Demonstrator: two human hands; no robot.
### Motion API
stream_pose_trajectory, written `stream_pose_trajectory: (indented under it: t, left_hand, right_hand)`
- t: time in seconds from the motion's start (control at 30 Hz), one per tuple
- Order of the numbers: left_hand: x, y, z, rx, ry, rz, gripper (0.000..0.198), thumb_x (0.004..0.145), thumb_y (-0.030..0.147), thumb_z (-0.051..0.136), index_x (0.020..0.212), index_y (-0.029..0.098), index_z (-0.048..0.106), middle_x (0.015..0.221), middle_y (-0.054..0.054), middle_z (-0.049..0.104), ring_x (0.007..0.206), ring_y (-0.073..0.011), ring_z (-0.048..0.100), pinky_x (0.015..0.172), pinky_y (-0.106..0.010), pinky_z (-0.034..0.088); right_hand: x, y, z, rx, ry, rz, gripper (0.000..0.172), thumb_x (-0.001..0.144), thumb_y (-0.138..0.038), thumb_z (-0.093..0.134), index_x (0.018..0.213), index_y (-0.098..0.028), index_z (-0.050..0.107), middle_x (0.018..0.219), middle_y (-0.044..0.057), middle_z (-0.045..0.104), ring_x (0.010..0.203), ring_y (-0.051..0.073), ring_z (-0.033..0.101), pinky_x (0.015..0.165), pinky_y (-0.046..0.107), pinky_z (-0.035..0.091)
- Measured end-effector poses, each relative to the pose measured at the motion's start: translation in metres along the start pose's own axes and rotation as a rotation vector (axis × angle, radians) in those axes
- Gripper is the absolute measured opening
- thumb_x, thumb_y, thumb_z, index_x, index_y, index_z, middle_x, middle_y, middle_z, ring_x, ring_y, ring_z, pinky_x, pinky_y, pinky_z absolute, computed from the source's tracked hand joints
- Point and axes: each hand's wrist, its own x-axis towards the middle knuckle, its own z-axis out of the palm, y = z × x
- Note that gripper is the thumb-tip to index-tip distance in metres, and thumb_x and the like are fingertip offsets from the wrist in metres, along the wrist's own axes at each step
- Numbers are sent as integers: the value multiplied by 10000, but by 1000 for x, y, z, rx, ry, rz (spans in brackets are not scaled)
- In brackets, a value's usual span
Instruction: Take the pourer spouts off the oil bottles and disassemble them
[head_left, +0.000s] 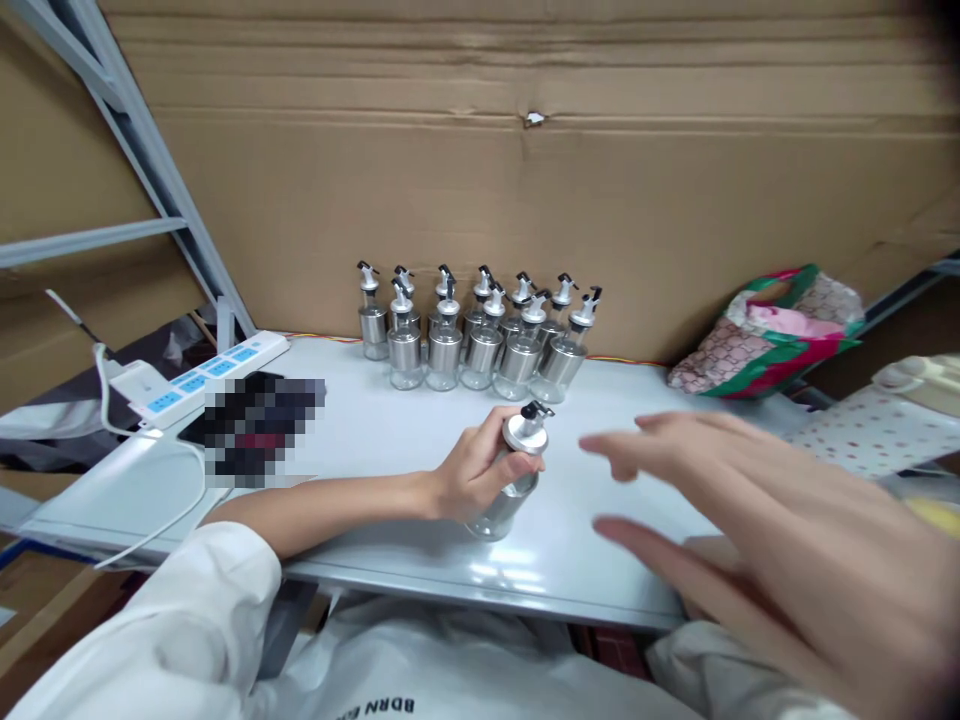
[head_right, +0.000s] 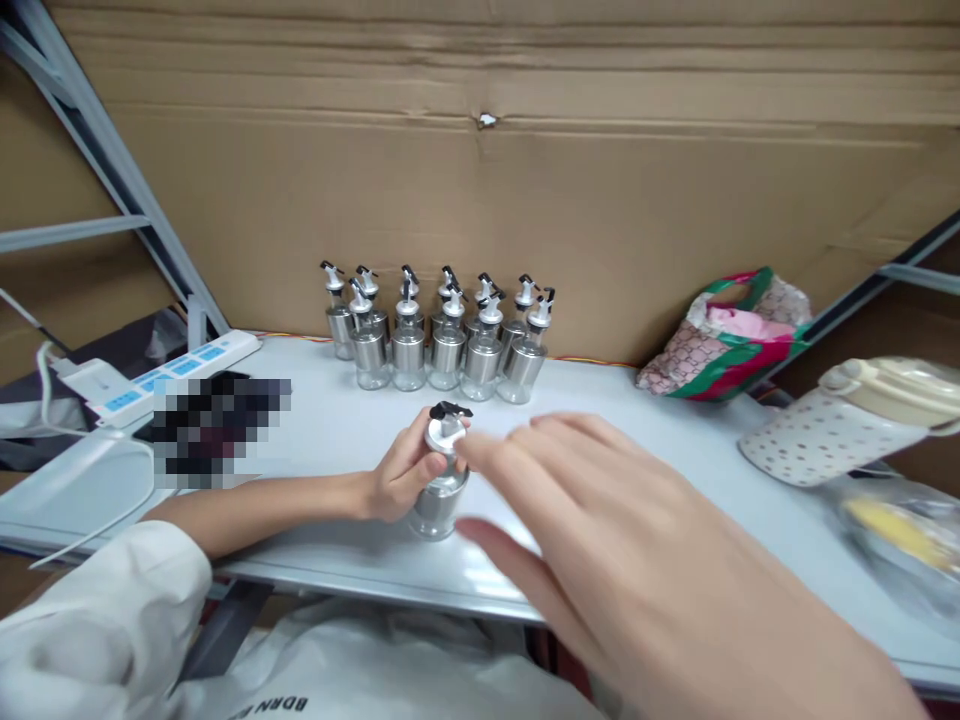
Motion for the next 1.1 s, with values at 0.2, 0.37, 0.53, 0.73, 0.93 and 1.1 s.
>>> stream_pose_trajectory:
  t: [0.2,0.37,0.53,0.73,0.93,1.1]
  left_hand:
    - [8,8,-2,-129,-48,-9,419,871,558,447,983,155,478,759,-41,569,714,-158,564,668,-292,455]
    - [5,0,-2,-111,1,-27,429,867,575,444,971,160,467,759,-41,556,740,-167,572,678,-305,451]
    - [2,-6,-3,-34,76,16,427,867,576,453,969,162,477,767,-44,568,729,-163,575,673,-306,453]
    - [4,-6,-9,74,59,1,468,869,618,398,925,162,482,764,-55,578,715,-166,580,653,-306,455]
    - [12,1,-13,107,47,87,462,888,603,370,813,162,486,663,-29,546,650,-145,571,614,-285,443]
    - [14,6,-10,73,77,88,443,889,590,389,784,167,467,616,1,515,593,-124,561,573,-265,443]
  right_hand:
    - [66,47,12,257,-264,-136,261,916,-382,466,1019,-192,612,929,64,661,773,177,625,646,289,472]
    - [75,58,22,391,-375,-132,215,920,-288,461,861,-188,642,786,25,664,661,130,595,585,248,416]
    - [73,46,23,334,-332,-46,176,902,-262,493,800,-175,607,691,13,633,558,112,540,513,239,346]
    - [83,46,30,355,-337,-121,229,905,-238,474,688,-172,510,668,-1,560,553,97,481,525,229,316]
    - [81,33,35,140,-184,-80,240,896,-180,446,659,-171,485,666,22,518,640,132,455,576,251,295]
    - [88,19,43,-1,-199,-13,220,908,-185,437,699,-161,504,590,5,498,551,120,395,535,255,244]
